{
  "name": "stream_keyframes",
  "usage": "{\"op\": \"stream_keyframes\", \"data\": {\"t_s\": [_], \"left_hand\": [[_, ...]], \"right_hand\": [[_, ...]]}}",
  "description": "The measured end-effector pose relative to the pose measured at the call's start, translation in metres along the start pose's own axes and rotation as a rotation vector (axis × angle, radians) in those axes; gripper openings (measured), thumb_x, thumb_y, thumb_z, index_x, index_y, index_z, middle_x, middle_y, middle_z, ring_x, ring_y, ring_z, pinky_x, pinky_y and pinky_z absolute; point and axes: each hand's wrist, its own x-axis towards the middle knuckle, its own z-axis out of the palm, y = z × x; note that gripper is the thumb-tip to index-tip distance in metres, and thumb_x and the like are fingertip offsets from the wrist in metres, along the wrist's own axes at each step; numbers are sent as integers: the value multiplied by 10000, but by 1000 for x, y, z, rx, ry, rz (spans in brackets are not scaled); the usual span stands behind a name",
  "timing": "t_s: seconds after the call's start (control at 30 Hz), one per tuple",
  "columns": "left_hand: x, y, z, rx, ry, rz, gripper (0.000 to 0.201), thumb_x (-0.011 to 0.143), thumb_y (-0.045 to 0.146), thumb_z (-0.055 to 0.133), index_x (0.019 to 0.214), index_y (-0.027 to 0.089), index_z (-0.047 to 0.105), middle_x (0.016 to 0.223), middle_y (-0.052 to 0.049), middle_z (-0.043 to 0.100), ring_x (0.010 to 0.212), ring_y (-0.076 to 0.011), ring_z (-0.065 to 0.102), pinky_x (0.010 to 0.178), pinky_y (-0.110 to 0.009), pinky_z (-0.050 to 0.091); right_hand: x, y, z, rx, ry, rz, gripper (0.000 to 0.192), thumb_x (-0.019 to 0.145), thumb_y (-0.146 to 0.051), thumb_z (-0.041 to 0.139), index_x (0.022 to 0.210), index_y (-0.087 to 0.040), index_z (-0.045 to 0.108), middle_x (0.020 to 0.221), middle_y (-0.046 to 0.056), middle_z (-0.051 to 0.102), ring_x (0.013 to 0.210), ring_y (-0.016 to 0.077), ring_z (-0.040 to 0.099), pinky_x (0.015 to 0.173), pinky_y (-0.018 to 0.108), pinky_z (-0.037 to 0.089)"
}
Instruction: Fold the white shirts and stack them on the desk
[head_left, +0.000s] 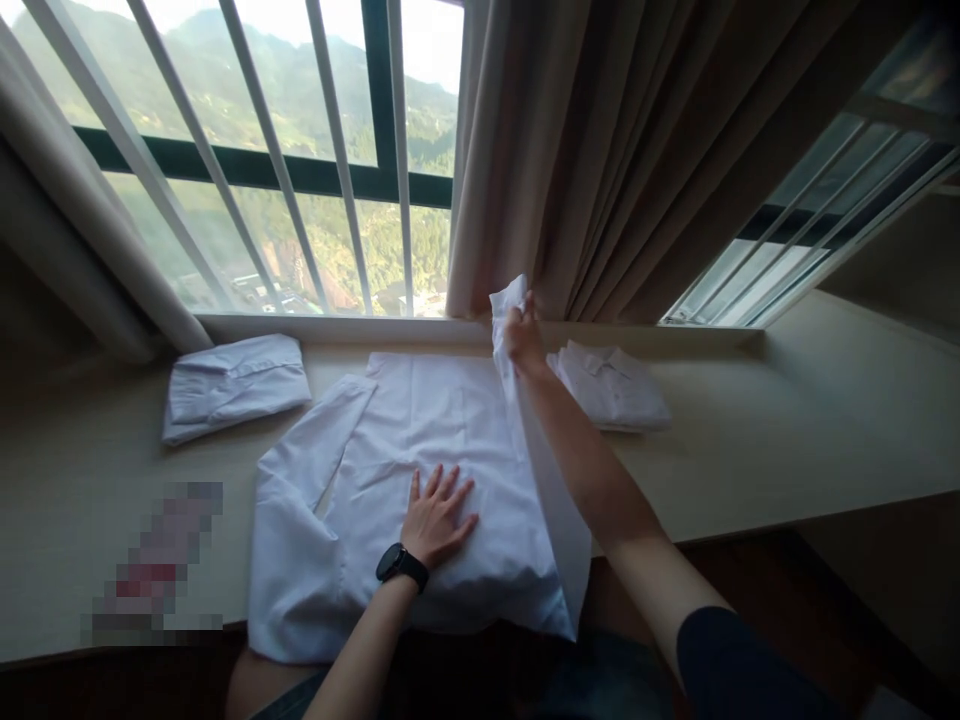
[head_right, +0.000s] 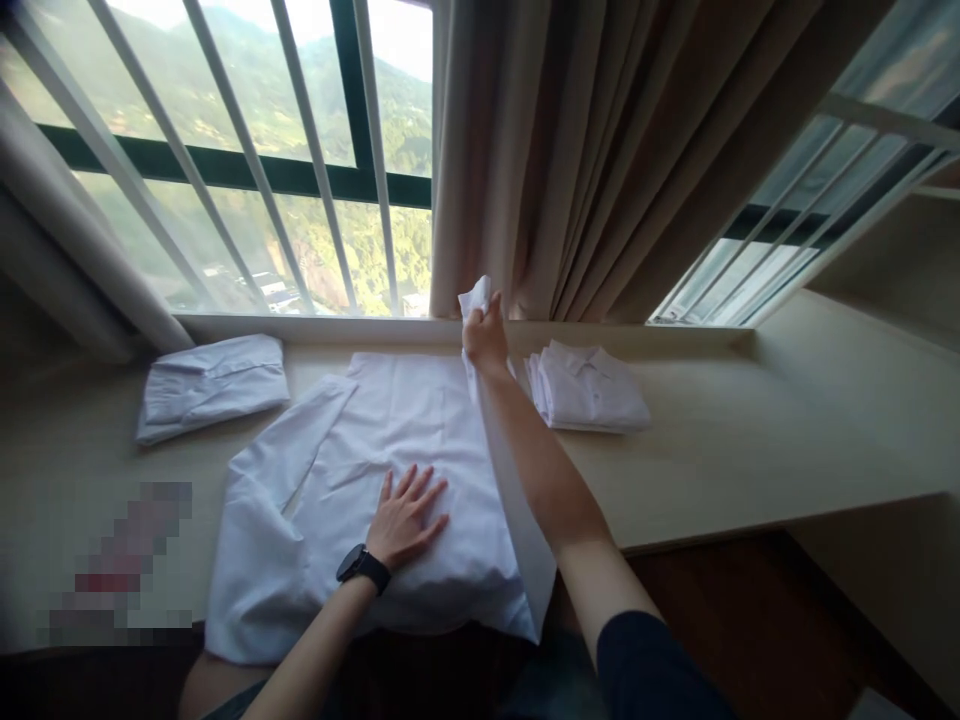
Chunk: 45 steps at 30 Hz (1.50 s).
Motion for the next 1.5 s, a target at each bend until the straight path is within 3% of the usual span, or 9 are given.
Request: {"op": "stream_keyframes", "data": {"t_s": [0.13, 0.23, 0.4, 0.5, 0.6, 0.77, 0.87, 0.97, 1.5], "left_hand": [[0, -4, -1, -31, 14, 2, 589, 898, 587, 515, 1447, 378, 478, 1556, -36, 423, 1468, -346, 291, 1204, -646, 101], [2, -6, -2, -56, 9, -2, 569, 883, 576, 537, 1408, 357, 517, 1545, -47, 435, 1468, -357, 288, 1202, -660, 106], [4, -6, -3, -116, 22, -25, 577, 873, 531, 559, 1414, 338, 498, 1527, -51, 455, 1469, -348, 292, 1213, -653, 105], [4, -5, -3, -169, 71, -69, 672, 866, 481, 571, 1484, 268, 415, 1456, -102, 525, 1443, -328, 349, 1224, -625, 132], [3, -4, -5, -173, 68, -86, 637, 888, 438, 548, 1489, 280, 411, 1419, -94, 556, 1427, -307, 379, 1220, -611, 162], [4, -2, -5, -101, 53, -48, 484, 905, 452, 541, 1373, 330, 564, 1424, -75, 548, 1429, -319, 366, 1209, -620, 152], [5, -1, -3, -73, 39, -43, 489, 906, 437, 539, 1382, 326, 562, 1435, -62, 547, 1433, -317, 357, 1214, -609, 135], [5, 2, -2, -39, 23, -51, 493, 909, 410, 534, 1392, 315, 556, 1440, -60, 550, 1433, -310, 360, 1216, -595, 130], [7, 10, -3, 41, -1, -75, 513, 905, 368, 509, 1414, 310, 533, 1452, -37, 549, 1420, -276, 392, 1224, -545, 144]], "right_hand": [[31, 8, 101, -12, 27, 165, 716, 1010, -406, 273, 1574, -122, -63, 1595, 183, 125, 1445, 458, 202, 1134, 704, 163], [36, 27, 161, 12, -130, 231, 769, 1008, -423, 346, 1577, -163, -102, 1614, 182, 17, 1438, 455, 193, 1106, 714, 189], [23, 77, 209, 44, -501, 423, 885, 857, -483, 659, 1554, -168, 215, 1465, 199, 427, 1203, 334, 517, 956, 613, 445], [11, 107, 183, 6, -477, 299, 660, 812, -357, 707, 1409, -191, 479, 1304, 126, 608, 1085, 250, 598, 973, 502, 472], [-23, 138, 111, -64, -318, 184, 353, 824, -313, 656, 1154, -188, 661, 1127, 93, 701, 1052, 236, 631, 1028, 447, 446], [-152, 204, -33, -343, 57, -49, 292, 849, -398, 589, 1033, -208, 713, 1098, 102, 716, 1074, 275, 631, 1043, 487, 440], [-225, 233, -77, -421, 55, -93, 325, 849, -462, 612, 1025, -213, 725, 1186, 115, 685, 1165, 289, 592, 1079, 516, 410], [-255, 240, -87, -441, 15, -94, 321, 862, -490, 604, 984, -225, 737, 1263, 112, 649, 1231, 291, 549, 1090, 505, 404], [-256, 240, -86, -302, 136, -1, 218, 843, -381, 567, 724, -210, 633, 1063, 114, 633, 1003, 255, 607, 925, 413, 503]]}}
